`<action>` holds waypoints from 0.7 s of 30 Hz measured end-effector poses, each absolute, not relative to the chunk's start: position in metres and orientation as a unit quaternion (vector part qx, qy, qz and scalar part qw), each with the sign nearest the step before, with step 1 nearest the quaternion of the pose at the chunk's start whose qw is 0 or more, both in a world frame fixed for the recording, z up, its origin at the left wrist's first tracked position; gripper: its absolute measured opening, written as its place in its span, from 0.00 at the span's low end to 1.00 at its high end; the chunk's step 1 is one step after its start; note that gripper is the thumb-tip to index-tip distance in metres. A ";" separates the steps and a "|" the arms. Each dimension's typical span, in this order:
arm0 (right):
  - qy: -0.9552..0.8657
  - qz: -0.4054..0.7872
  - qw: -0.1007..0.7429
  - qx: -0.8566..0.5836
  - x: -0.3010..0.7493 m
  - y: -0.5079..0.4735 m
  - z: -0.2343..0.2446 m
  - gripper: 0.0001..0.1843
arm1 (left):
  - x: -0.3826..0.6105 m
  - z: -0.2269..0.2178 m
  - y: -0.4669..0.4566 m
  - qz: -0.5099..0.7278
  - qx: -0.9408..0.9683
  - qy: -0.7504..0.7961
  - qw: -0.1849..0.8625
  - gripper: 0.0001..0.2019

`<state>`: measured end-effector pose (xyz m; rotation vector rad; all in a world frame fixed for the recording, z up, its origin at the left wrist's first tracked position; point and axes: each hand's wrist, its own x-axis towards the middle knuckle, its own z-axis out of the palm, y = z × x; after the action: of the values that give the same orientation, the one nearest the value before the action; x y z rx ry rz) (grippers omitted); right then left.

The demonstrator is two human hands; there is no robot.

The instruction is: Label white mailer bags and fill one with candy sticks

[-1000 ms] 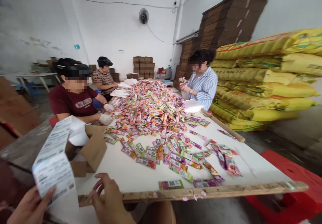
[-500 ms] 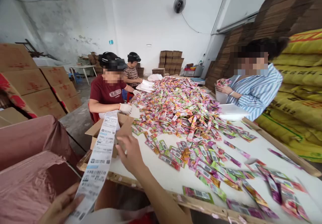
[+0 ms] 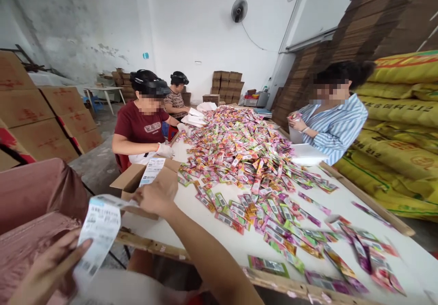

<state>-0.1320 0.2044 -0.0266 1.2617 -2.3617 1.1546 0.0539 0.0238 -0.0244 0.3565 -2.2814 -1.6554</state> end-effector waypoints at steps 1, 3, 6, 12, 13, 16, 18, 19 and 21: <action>-0.788 0.439 0.117 0.416 -0.134 0.210 -0.025 0.14 | 0.040 -0.021 0.028 -0.586 0.103 -0.786 0.166 0.27; -0.751 0.529 0.145 0.367 -0.136 0.225 -0.027 0.16 | 0.015 -0.019 0.039 -0.615 0.073 -0.765 0.177 0.26; -0.691 0.645 0.173 0.276 -0.133 0.252 -0.047 0.16 | -0.017 -0.030 0.051 -0.639 0.060 -0.747 0.171 0.22; -0.661 0.734 0.096 0.126 -0.111 0.311 -0.129 0.27 | -0.050 -0.070 0.039 -0.664 0.099 -0.721 0.173 0.31; -0.656 0.742 0.095 0.101 -0.107 0.319 -0.140 0.29 | -0.051 -0.075 0.038 -0.670 0.103 -0.715 0.172 0.30; -0.652 0.751 0.100 0.046 -0.094 0.335 -0.158 0.33 | -0.045 -0.085 0.041 -0.685 0.116 -0.704 0.145 0.28; -0.656 0.747 0.094 0.045 -0.083 0.336 -0.157 0.31 | -0.038 -0.092 0.045 -0.683 0.126 -0.707 0.136 0.29; -0.659 0.745 0.086 0.053 -0.078 0.334 -0.155 0.28 | -0.035 -0.096 0.046 -0.675 0.136 -0.713 0.132 0.29; -0.663 0.742 0.066 0.077 -0.066 0.325 -0.151 0.22 | -0.031 -0.107 0.045 -0.642 0.169 -0.736 0.134 0.30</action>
<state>-0.0659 0.3249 -0.1507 0.2310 -1.9998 2.2359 -0.0306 0.0449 -0.1066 0.4886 -2.1329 -1.8623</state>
